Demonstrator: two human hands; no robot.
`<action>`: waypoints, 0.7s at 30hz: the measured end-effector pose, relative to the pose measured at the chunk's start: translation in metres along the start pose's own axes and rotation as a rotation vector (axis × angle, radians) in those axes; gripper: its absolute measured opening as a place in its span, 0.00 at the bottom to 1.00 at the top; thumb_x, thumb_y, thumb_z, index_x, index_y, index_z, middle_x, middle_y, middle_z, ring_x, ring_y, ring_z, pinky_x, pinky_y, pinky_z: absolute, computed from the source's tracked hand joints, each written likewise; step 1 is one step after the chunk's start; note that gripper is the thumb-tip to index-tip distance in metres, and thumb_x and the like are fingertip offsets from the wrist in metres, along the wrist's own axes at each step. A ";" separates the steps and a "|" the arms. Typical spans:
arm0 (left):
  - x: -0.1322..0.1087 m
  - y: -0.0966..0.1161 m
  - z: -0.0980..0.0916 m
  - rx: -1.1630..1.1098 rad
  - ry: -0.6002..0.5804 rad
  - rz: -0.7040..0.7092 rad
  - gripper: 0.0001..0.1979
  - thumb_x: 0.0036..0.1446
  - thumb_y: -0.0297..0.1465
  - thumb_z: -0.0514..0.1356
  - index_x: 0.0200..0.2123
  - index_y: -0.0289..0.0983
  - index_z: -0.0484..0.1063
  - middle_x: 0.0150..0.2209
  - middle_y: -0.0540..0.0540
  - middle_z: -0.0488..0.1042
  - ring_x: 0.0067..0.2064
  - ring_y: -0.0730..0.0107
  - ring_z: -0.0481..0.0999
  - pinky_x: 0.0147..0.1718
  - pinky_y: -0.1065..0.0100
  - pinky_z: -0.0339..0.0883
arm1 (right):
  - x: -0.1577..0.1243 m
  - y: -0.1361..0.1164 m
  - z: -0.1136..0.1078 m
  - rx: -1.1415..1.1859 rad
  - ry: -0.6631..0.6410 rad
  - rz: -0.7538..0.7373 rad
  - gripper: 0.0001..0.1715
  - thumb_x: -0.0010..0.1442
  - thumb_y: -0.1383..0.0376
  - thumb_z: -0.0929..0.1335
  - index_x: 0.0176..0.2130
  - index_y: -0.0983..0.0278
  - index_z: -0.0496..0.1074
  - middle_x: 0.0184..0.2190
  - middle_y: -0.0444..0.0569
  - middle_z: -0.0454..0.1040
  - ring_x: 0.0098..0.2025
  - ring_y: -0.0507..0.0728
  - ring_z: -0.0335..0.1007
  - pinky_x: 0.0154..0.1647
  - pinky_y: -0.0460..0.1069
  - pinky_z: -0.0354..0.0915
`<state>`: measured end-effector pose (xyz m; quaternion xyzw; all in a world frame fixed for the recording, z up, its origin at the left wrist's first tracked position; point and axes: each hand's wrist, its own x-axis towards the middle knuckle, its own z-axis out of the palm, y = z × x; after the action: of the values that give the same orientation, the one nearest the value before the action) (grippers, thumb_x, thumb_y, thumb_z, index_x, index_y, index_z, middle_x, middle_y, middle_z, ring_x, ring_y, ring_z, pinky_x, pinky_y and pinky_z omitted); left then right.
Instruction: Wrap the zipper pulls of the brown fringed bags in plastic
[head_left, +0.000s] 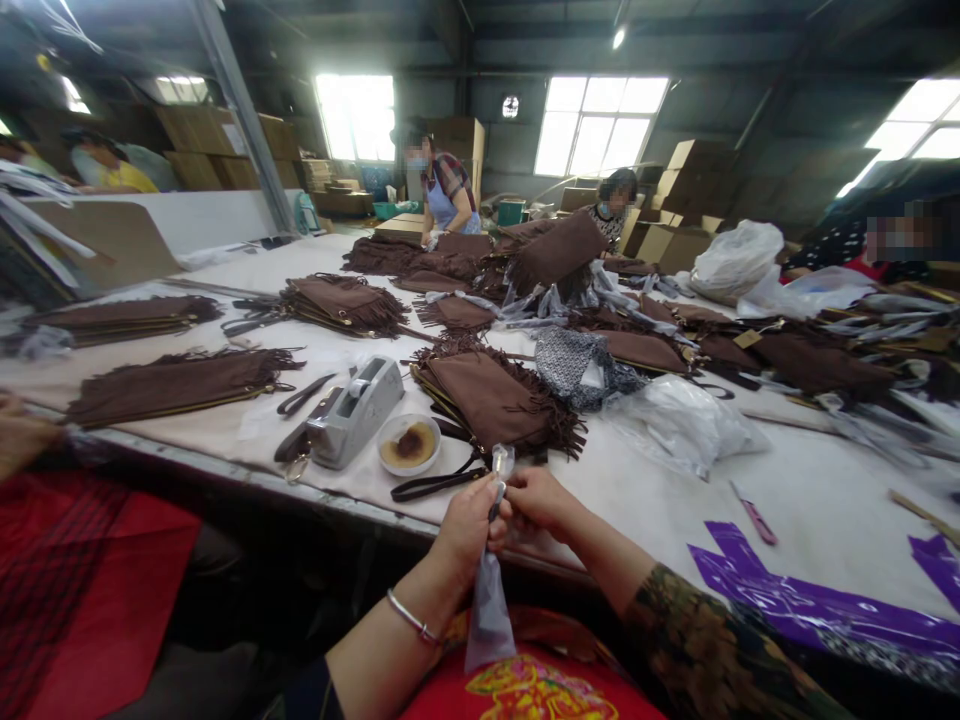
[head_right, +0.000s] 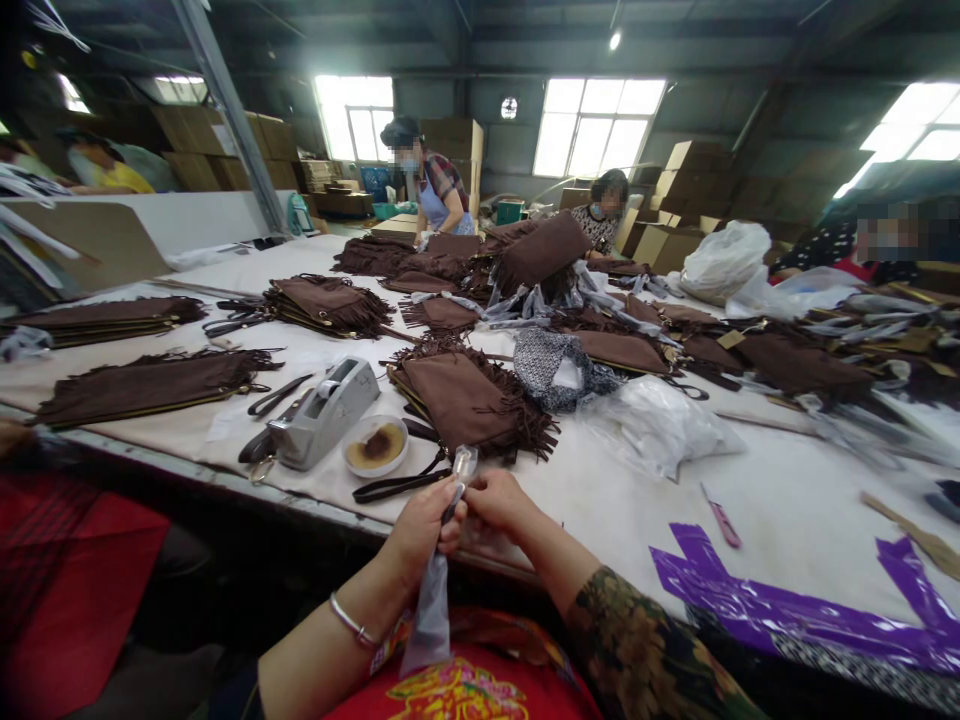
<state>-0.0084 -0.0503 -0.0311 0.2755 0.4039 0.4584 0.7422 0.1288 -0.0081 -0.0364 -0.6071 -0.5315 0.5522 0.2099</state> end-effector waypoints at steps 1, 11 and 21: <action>-0.001 -0.002 0.003 0.010 0.017 0.014 0.19 0.52 0.42 0.59 0.43 0.36 0.64 0.25 0.54 0.66 0.16 0.83 0.55 0.12 0.78 0.47 | -0.001 0.002 -0.004 -0.076 0.084 -0.064 0.11 0.50 0.59 0.71 0.26 0.65 0.72 0.16 0.42 0.69 0.16 0.49 0.61 0.15 0.43 0.52; -0.005 -0.011 0.033 0.415 0.080 0.237 0.36 0.57 0.35 0.56 0.67 0.37 0.48 0.32 0.46 0.76 0.27 0.68 0.72 0.29 0.68 0.66 | -0.042 0.006 -0.012 0.494 -0.031 -0.108 0.22 0.49 0.50 0.73 0.28 0.65 0.69 0.15 0.39 0.66 0.14 0.49 0.61 0.15 0.45 0.55; -0.010 -0.002 0.010 0.356 0.250 0.004 0.24 0.59 0.41 0.55 0.56 0.35 0.62 0.33 0.44 0.73 0.27 0.69 0.73 0.23 0.69 0.67 | -0.041 0.012 -0.024 0.851 -0.135 0.105 0.06 0.56 0.66 0.69 0.30 0.67 0.70 0.23 0.45 0.73 0.20 0.49 0.67 0.18 0.42 0.63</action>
<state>-0.0017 -0.0604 -0.0241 0.3439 0.5668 0.4122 0.6250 0.1624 -0.0399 -0.0207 -0.4549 -0.2373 0.7707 0.3779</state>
